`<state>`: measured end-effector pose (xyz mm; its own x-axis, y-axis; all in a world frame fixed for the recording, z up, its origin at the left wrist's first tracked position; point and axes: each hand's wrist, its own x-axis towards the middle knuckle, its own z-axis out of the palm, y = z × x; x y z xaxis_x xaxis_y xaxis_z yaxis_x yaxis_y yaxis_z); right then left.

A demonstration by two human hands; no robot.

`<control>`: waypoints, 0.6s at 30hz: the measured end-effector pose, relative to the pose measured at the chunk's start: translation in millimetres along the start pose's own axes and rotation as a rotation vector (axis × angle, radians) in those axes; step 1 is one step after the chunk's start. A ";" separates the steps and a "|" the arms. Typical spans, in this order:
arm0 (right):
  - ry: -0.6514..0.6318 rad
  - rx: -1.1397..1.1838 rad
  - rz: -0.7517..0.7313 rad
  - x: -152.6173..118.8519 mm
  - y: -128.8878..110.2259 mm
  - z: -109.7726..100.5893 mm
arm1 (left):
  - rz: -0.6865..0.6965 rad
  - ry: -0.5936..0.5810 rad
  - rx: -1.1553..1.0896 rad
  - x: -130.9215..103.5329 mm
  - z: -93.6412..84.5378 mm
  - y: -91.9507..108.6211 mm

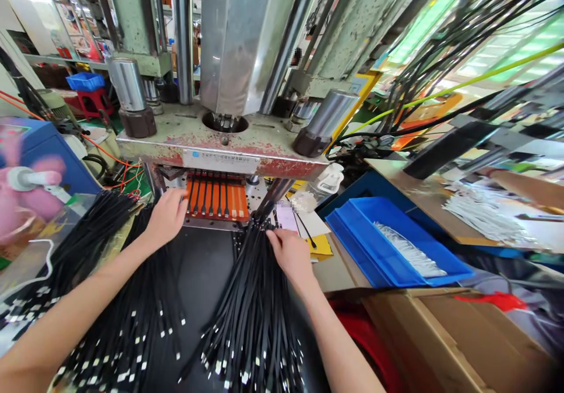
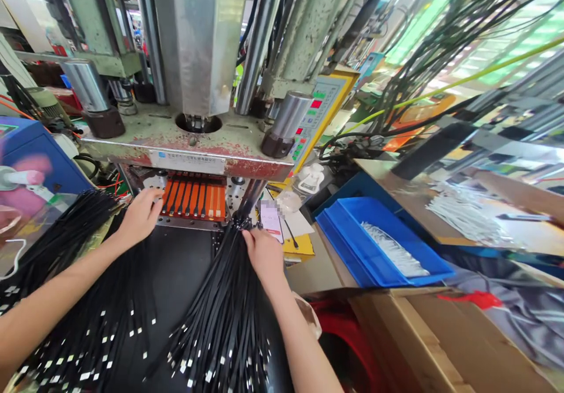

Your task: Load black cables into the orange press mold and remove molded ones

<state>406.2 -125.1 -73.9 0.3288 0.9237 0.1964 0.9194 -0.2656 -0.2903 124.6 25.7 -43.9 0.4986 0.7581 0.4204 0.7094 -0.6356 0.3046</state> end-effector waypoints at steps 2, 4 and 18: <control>-0.133 -0.134 0.097 -18.9 8.5 3.7 | -0.067 -0.052 0.139 -36.6 -2.0 -1.8; -0.211 -0.120 0.120 -28.3 6.8 8.1 | -0.076 -0.224 0.293 -59.5 1.3 4.7; -0.189 0.825 -0.061 -37.8 -48.2 -29.8 | -0.085 -0.353 -0.463 -47.0 -32.2 42.3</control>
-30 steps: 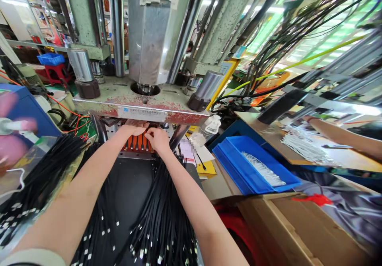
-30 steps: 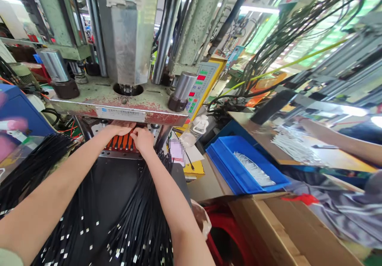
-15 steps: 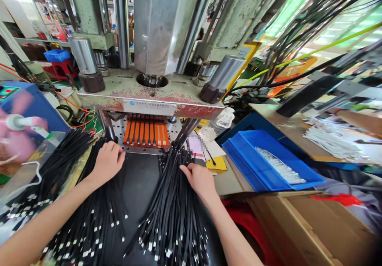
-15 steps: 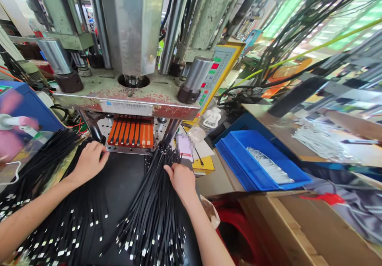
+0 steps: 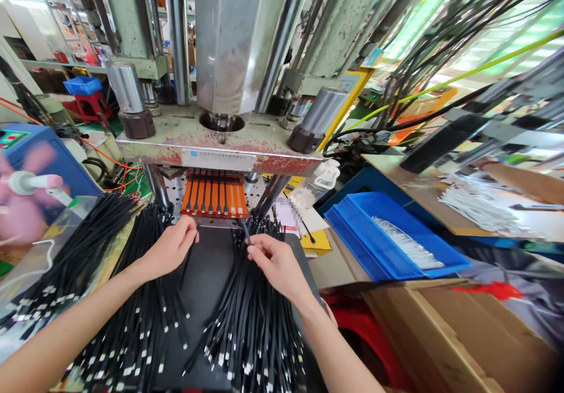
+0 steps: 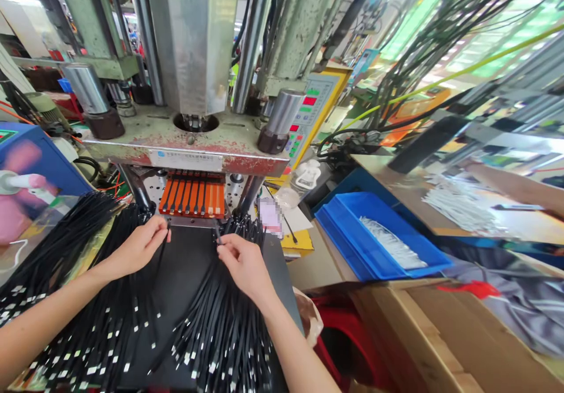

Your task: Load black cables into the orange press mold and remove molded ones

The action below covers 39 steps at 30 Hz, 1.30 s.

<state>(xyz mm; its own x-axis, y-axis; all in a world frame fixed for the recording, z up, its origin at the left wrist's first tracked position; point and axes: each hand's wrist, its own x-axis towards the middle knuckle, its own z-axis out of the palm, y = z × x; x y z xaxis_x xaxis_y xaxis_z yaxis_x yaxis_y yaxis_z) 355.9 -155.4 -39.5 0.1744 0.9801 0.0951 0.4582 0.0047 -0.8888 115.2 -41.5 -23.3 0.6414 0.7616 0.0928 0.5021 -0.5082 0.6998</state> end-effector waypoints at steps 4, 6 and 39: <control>-0.036 0.079 -0.160 2.5 -43.1 11.0 | 0.131 0.066 -0.358 8.6 -17.2 42.6; 0.003 0.120 -0.218 7.2 -56.6 14.4 | 0.147 0.037 -0.468 14.5 -24.1 60.2; 0.202 -0.291 -0.158 150.2 -1.9 2.0 | 0.561 -0.115 0.437 93.8 22.0 23.5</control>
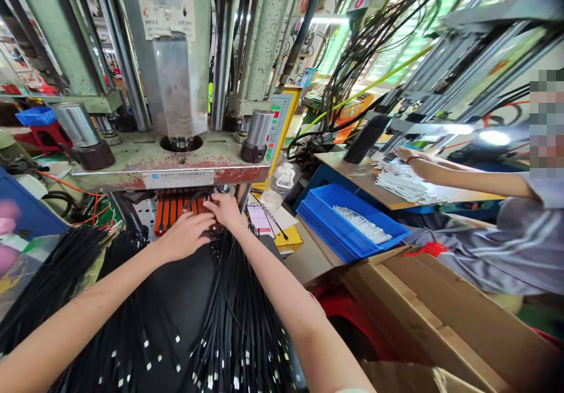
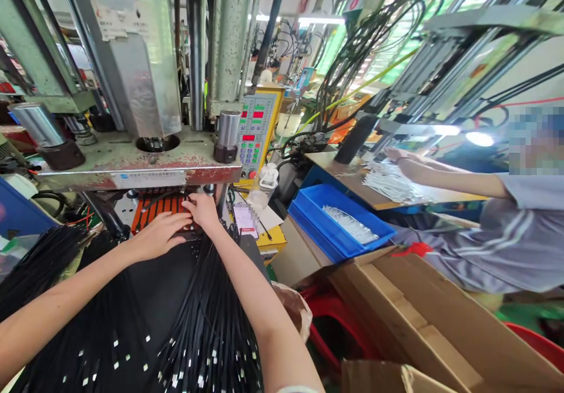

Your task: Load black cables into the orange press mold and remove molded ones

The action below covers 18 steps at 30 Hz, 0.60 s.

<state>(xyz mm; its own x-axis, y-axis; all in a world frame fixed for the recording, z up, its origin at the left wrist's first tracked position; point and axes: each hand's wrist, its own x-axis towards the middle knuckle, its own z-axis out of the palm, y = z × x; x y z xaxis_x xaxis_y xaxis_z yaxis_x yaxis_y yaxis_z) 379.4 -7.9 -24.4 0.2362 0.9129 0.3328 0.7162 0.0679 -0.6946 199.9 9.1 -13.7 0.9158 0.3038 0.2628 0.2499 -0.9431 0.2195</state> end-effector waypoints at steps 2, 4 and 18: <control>-0.041 -0.004 0.032 -1.4 -1.5 -1.8 | 0.027 -0.127 0.068 -7.8 7.6 -0.8; -0.075 -0.005 0.038 -2.8 -2.6 -5.3 | 0.006 -0.170 0.105 -10.3 7.3 1.3; -0.221 -0.297 0.074 -26.3 0.9 -6.9 | -0.500 -0.246 0.059 93.7 10.9 -69.5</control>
<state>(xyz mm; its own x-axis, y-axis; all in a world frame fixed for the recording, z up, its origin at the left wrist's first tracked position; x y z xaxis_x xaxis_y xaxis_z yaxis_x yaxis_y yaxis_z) 378.4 -34.6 -29.4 0.1700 0.9780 0.1206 0.8697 -0.0914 -0.4851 271.8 101.6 -14.6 0.7259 0.6821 -0.0885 0.6833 -0.7004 0.2065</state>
